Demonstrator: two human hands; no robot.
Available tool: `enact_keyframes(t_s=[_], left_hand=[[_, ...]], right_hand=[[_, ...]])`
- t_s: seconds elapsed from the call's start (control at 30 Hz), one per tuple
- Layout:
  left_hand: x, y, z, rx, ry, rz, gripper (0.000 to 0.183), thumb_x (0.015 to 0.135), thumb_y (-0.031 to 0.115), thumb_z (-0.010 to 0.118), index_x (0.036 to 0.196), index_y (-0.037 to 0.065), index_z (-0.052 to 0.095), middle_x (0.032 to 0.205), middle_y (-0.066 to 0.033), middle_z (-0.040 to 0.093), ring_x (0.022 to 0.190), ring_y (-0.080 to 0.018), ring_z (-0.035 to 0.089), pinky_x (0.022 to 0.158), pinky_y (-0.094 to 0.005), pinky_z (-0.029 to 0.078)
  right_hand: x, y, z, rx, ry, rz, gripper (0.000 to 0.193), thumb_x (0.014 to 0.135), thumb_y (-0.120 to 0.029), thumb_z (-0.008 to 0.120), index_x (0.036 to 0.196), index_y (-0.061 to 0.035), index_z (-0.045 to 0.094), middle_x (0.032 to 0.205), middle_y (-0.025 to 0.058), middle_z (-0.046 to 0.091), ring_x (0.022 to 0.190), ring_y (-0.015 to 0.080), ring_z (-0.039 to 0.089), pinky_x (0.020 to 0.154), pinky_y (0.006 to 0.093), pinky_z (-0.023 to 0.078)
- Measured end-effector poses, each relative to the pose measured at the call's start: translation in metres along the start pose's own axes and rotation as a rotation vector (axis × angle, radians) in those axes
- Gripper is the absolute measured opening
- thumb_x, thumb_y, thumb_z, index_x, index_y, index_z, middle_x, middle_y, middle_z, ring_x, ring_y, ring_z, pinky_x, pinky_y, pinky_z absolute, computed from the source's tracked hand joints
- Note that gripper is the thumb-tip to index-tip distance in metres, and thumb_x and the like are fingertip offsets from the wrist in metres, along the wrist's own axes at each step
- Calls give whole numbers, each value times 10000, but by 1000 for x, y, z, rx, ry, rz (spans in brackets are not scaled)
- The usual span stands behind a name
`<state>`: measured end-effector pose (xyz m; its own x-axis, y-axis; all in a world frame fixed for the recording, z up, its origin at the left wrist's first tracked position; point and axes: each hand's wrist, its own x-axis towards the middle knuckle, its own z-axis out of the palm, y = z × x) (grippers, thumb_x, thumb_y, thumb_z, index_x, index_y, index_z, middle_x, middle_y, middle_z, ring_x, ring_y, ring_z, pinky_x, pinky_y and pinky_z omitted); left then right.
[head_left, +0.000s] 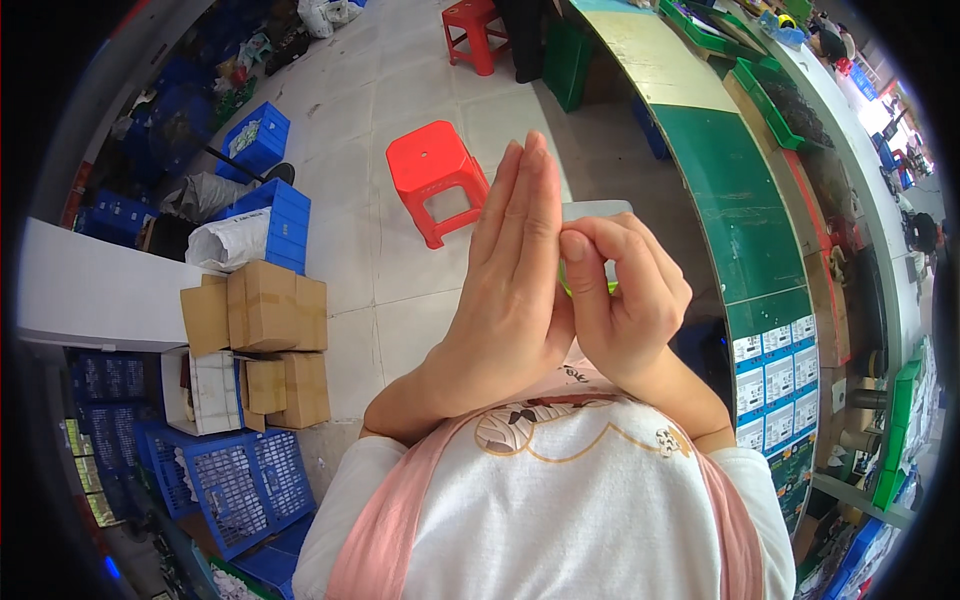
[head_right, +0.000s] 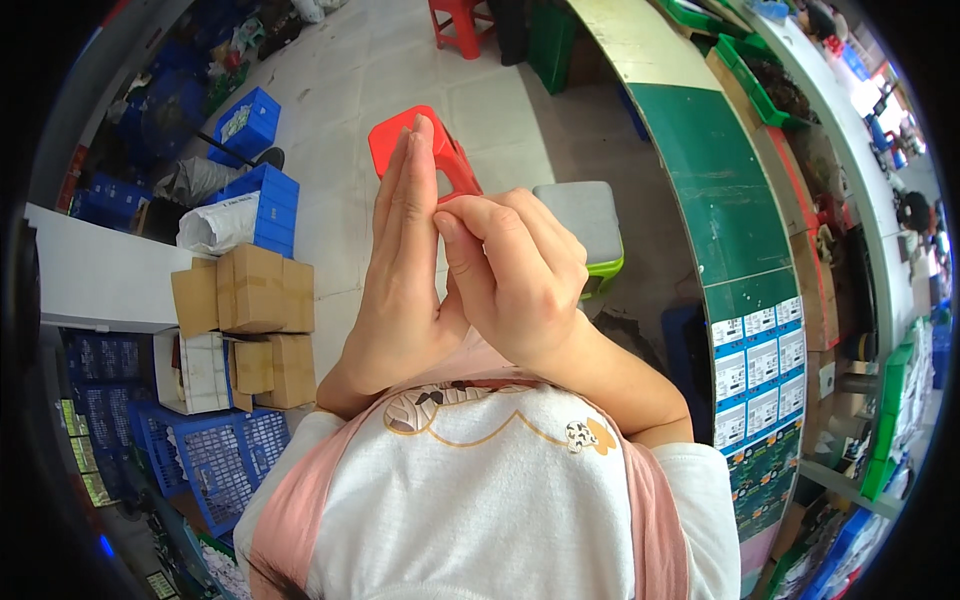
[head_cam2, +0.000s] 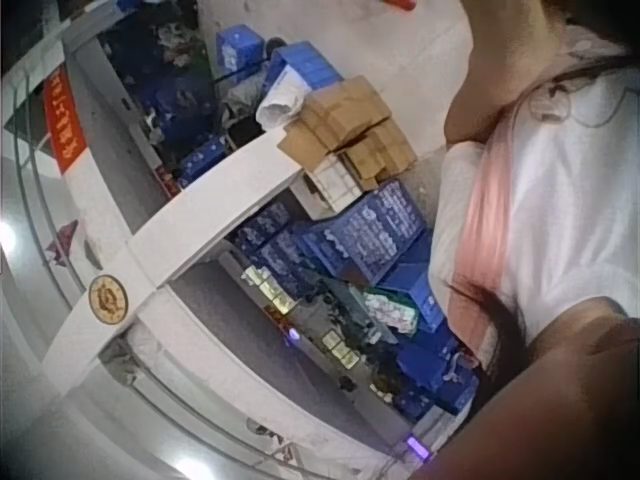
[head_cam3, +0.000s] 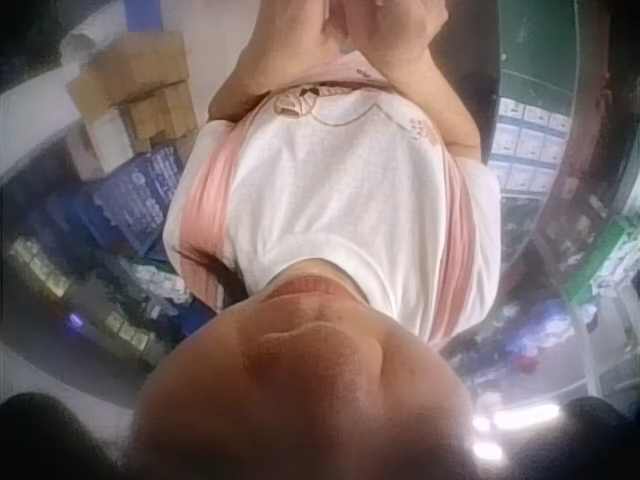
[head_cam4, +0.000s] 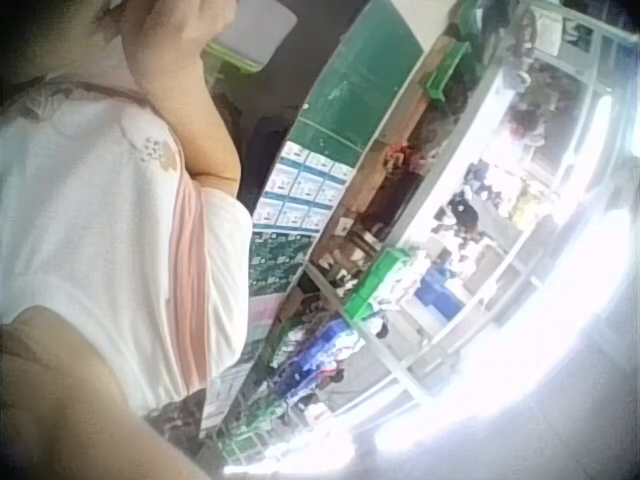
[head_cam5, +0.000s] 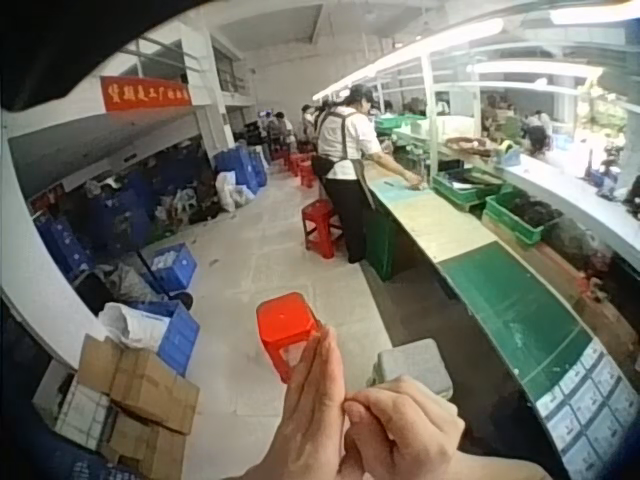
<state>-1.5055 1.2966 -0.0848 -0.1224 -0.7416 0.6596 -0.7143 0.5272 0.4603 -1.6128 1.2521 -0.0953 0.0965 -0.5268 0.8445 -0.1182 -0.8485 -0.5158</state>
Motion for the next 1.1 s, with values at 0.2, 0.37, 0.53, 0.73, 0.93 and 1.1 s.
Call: enact_keyframes(t_s=[0.2,0.37,0.53,0.73,0.93,1.1], left_hand=[[0,2,-2,-45,-33,-21,817,616,-111,479,1368,-106,161,1427,-282,173,1319,-450,187,1061,-477,218],[1,-1,-1,44,-36,-7,805,625,-95,480,1367,-107,167,1422,-285,186,1316,-454,192,1061,-477,216],[0,0,5,123,7,10,772,650,-71,484,1358,-121,179,1408,-300,207,1312,-456,200,1061,-480,211],[1,2,7,93,12,23,776,646,-77,493,1358,-117,185,1405,-298,218,1313,-452,204,1059,-481,218],[4,5,-1,10,-53,-31,788,629,-85,500,1357,-110,200,1401,-289,238,1314,-445,208,1054,-473,236],[3,4,3,135,-40,-27,747,658,-60,508,1345,-119,220,1387,-297,259,1312,-438,224,1058,-471,227]], right_hand=[[0,3,-5,91,-54,73,103,727,25,664,819,4,623,641,76,566,518,174,523,459,263,413],[2,6,-8,60,-77,-14,116,711,31,669,814,6,623,652,77,574,527,180,529,462,266,417],[1,6,-5,-10,-37,-45,115,702,36,672,797,10,614,648,77,576,520,184,527,456,267,414],[1,6,-6,10,-16,-5,106,713,40,663,799,15,607,649,78,578,516,188,529,452,267,415],[1,10,-10,75,-61,-17,126,700,35,672,806,14,607,659,82,584,529,191,537,457,270,423],[0,13,-8,-9,-49,-81,130,691,37,673,801,18,605,653,83,576,521,190,530,451,272,420]])
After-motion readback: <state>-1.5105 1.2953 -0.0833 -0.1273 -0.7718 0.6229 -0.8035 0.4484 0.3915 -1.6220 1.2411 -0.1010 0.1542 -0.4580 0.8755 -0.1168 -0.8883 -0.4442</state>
